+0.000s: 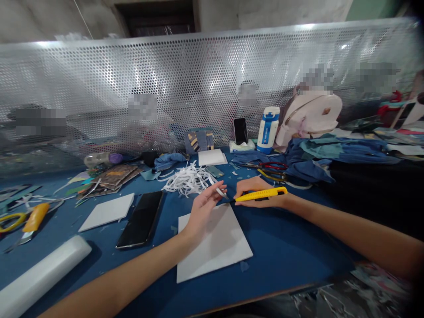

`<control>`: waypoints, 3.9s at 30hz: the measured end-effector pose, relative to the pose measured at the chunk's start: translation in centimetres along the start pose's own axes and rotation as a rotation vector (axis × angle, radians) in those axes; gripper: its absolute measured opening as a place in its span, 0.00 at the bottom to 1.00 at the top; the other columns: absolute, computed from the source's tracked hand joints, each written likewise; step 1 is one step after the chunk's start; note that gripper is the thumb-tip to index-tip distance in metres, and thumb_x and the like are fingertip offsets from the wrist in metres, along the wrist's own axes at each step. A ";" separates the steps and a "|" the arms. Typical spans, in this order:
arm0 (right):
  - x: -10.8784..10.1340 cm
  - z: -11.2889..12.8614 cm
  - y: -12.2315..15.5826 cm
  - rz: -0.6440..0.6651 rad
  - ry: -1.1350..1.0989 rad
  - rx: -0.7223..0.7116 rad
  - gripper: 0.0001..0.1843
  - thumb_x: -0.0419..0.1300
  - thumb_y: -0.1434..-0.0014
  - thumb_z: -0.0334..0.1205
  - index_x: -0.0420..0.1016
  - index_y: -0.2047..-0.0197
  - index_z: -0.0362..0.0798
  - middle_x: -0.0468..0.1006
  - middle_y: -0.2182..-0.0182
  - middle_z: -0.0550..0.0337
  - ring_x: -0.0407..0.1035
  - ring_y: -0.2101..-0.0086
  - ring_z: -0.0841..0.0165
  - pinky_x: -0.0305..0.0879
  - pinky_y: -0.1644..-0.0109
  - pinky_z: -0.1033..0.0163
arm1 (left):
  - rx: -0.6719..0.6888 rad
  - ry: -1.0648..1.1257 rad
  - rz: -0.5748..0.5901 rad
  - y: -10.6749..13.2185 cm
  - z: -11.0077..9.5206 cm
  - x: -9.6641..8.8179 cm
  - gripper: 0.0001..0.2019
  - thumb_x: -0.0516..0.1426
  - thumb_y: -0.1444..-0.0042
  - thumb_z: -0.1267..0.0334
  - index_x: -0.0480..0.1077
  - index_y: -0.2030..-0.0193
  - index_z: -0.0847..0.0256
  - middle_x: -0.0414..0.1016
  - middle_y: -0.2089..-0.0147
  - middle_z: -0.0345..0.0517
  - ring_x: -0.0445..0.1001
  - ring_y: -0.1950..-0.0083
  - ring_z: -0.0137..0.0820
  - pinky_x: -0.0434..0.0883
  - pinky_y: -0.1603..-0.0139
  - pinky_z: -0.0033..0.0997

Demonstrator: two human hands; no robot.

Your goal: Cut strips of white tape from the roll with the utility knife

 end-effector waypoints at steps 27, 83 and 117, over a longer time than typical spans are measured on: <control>0.7 -6.3 1.6 -0.106 -0.619 0.652 0.18 0.64 0.47 0.50 0.61 0.74 0.47 0.58 0.78 0.68 0.52 0.76 0.74 0.46 0.76 0.70 | 0.671 -0.896 0.207 4.8 -5.6 5.2 0.42 0.58 0.36 0.68 0.37 0.25 0.43 0.55 0.26 0.48 0.53 0.26 0.45 0.40 0.26 0.55; -1.4 -10.0 2.4 -0.137 -0.165 0.644 0.17 0.56 0.39 0.44 0.75 0.52 0.43 0.70 0.80 0.66 0.62 0.82 0.74 0.55 0.79 0.70 | 0.731 -0.824 0.135 5.2 -6.6 4.5 0.26 0.59 0.36 0.66 0.57 0.33 0.51 0.70 0.38 0.47 0.66 0.35 0.39 0.44 0.26 0.48; -1.7 -6.4 1.1 -0.198 -0.219 0.514 0.13 0.56 0.36 0.43 0.78 0.59 0.43 0.67 0.81 0.67 0.61 0.80 0.74 0.55 0.76 0.69 | 0.754 -0.817 0.171 5.2 -7.4 5.2 0.04 0.58 0.34 0.65 0.75 0.58 0.53 0.81 0.65 0.35 0.76 0.61 0.31 0.49 0.28 0.50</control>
Point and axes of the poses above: each hand's wrist, its own y-axis away from the middle knuckle, its own x-axis out of the palm, z = x × y, the point moved 9 cm from there along -y, towards the middle knuckle
